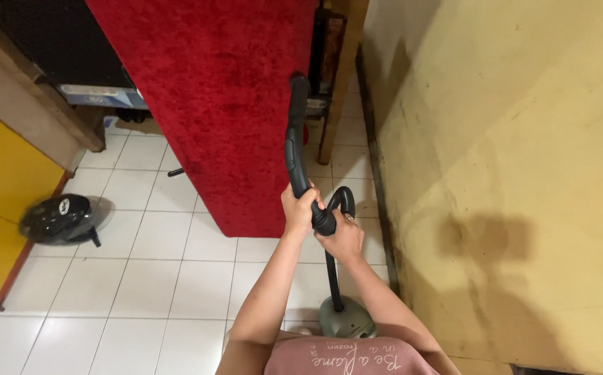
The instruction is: The person uses a vacuum cleaner hose to clean a red carpet draped over a wooden frame. They move the nozzle along the surface and edges of the carpet, then briefly vacuum the adjacent wall before returning to the carpet.
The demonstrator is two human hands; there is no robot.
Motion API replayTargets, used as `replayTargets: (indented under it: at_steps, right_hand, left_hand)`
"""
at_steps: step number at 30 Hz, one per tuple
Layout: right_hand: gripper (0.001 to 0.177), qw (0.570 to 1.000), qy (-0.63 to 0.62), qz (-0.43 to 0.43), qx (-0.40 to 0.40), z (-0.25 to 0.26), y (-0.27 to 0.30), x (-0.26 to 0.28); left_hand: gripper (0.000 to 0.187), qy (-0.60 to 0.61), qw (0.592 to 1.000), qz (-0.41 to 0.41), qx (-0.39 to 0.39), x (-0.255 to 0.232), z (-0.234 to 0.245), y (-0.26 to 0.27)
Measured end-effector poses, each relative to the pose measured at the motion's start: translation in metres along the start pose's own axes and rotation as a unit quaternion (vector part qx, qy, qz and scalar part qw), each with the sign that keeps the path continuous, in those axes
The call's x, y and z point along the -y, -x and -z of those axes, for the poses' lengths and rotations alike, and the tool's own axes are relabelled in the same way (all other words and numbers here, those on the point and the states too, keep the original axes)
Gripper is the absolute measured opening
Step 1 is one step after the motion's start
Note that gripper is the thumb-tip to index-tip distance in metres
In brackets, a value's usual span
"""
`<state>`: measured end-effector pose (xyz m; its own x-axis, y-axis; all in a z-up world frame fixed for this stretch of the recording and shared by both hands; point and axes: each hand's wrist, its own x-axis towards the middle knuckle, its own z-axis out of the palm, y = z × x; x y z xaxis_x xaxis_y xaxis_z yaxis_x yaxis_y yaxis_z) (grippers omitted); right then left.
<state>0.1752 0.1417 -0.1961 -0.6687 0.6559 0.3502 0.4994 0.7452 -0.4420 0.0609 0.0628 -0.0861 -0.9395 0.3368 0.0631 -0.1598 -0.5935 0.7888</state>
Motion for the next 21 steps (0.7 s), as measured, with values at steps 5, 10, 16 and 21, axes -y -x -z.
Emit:
replayTargets:
  at_steps: [5, 10, 16, 21]
  right_hand:
    - [0.062, 0.999, 0.007, -0.017, 0.032, -0.016, 0.028, -0.003]
    - [0.063, 0.999, 0.006, -0.009, 0.032, -0.043, 0.052, -0.015]
    - [0.065, 0.999, -0.001, -0.016, 0.028, -0.075, 0.077, -0.033]
    - [0.066, 0.999, -0.003, 0.010, 0.037, -0.090, 0.094, -0.041]
  left_hand:
    - [0.019, -0.018, 0.999, 0.024, -0.017, 0.014, 0.026, 0.013]
    - [0.018, -0.024, 0.998, 0.040, -0.032, 0.033, 0.049, 0.022]
    - [0.013, -0.044, 0.997, 0.052, -0.030, 0.049, 0.070, 0.032]
    - [0.016, -0.027, 0.997, 0.060, -0.032, 0.069, 0.091, 0.042]
